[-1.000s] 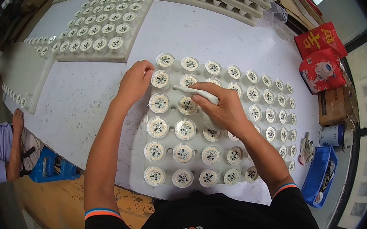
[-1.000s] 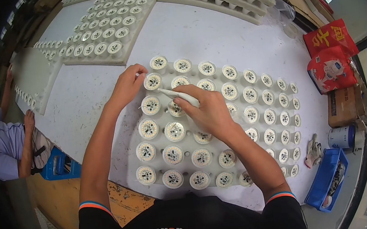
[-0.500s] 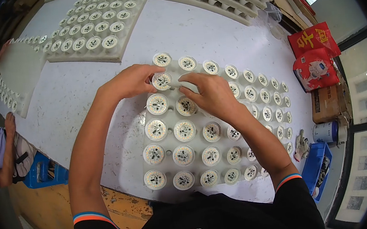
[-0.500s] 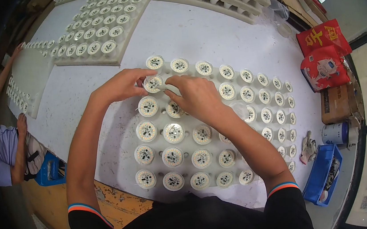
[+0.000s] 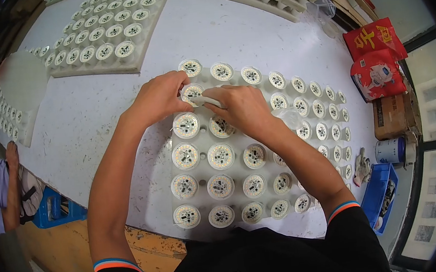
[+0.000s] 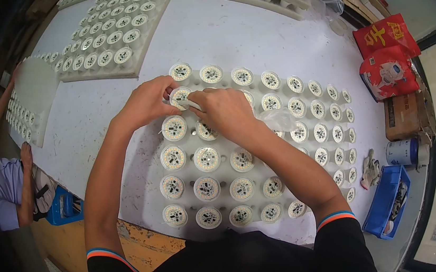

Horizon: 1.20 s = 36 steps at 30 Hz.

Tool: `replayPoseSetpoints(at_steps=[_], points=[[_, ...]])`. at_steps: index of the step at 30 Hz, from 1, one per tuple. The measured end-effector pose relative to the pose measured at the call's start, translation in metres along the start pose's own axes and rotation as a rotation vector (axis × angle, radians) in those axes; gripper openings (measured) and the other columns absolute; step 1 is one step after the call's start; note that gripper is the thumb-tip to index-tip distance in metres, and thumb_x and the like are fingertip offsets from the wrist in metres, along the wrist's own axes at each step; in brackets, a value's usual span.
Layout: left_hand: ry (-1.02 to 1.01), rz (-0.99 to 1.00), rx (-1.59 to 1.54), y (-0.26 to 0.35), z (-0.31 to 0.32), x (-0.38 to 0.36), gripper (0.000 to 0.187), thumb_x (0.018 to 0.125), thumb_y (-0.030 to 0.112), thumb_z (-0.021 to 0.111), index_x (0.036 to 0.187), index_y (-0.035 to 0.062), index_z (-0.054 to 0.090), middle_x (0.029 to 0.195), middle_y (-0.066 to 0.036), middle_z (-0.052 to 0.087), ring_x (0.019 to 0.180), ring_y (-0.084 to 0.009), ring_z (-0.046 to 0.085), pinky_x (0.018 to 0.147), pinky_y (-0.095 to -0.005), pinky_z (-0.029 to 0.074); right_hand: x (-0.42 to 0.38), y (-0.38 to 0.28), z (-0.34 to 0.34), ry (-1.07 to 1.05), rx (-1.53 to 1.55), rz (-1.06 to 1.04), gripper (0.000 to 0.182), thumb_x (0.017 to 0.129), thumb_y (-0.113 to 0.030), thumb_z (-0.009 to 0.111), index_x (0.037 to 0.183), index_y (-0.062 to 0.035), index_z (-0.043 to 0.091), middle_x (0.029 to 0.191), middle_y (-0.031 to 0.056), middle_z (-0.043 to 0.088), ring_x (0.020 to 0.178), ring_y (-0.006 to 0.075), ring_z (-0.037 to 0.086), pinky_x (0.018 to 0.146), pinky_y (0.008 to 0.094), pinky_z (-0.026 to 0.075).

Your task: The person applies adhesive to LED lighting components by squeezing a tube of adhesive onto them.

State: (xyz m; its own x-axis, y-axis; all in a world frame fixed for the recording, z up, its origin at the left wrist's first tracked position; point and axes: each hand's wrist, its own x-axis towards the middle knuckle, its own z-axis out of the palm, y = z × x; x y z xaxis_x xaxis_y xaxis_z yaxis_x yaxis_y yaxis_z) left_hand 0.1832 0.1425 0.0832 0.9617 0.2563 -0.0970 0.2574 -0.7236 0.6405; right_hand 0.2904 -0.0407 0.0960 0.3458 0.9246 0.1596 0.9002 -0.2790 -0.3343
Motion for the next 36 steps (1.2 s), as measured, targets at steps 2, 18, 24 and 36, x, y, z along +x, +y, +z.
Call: replayPoseSetpoints(at_steps=[2, 18, 24, 36], points=[[-0.014, -0.012, 0.001, 0.002, -0.001, 0.0, 0.045, 0.064, 0.015, 0.083, 0.101, 0.0042, 0.061, 0.094, -0.009, 0.065, 0.086, -0.0223, 0.064, 0.077, -0.0345, 0.05, 0.0, 0.0, 0.002, 0.036, 0.019, -0.028, 0.022, 0.085, -0.028, 0.067, 0.1, -0.0124, 0.07, 0.078, 0.0112, 0.069, 0.069, 0.0307, 0.066, 0.059, 0.0439, 0.051], [-0.008, 0.009, -0.029, 0.002, -0.001, 0.0, 0.044, 0.063, 0.012, 0.082, 0.1, 0.0032, 0.06, 0.095, -0.01, 0.065, 0.086, -0.0237, 0.064, 0.078, -0.0349, 0.05, 0.002, -0.001, 0.003, -0.015, -0.037, 0.026, 0.017, 0.084, -0.025, 0.068, 0.096, -0.0145, 0.07, 0.08, 0.0093, 0.068, 0.07, 0.0315, 0.065, 0.061, 0.0426, 0.051], [0.0, 0.03, -0.046, -0.001, 0.0, 0.0, 0.043, 0.063, 0.011, 0.083, 0.099, 0.003, 0.059, 0.094, -0.01, 0.064, 0.086, -0.0239, 0.064, 0.078, -0.0354, 0.05, 0.003, -0.002, 0.003, -0.008, -0.046, 0.039, 0.016, 0.084, -0.026, 0.068, 0.094, -0.0137, 0.069, 0.077, 0.0098, 0.068, 0.069, 0.0312, 0.065, 0.06, 0.0428, 0.051], [0.118, 0.059, -0.123, -0.008, -0.011, -0.006, 0.037, 0.071, 0.014, 0.079, 0.104, 0.0028, 0.064, 0.093, -0.008, 0.064, 0.079, -0.02, 0.059, 0.077, -0.0332, 0.049, -0.002, 0.008, -0.004, 0.099, 0.258, 0.097, 0.022, 0.087, -0.026, 0.065, 0.099, -0.0081, 0.069, 0.075, 0.0155, 0.068, 0.067, 0.0348, 0.065, 0.06, 0.045, 0.05]])
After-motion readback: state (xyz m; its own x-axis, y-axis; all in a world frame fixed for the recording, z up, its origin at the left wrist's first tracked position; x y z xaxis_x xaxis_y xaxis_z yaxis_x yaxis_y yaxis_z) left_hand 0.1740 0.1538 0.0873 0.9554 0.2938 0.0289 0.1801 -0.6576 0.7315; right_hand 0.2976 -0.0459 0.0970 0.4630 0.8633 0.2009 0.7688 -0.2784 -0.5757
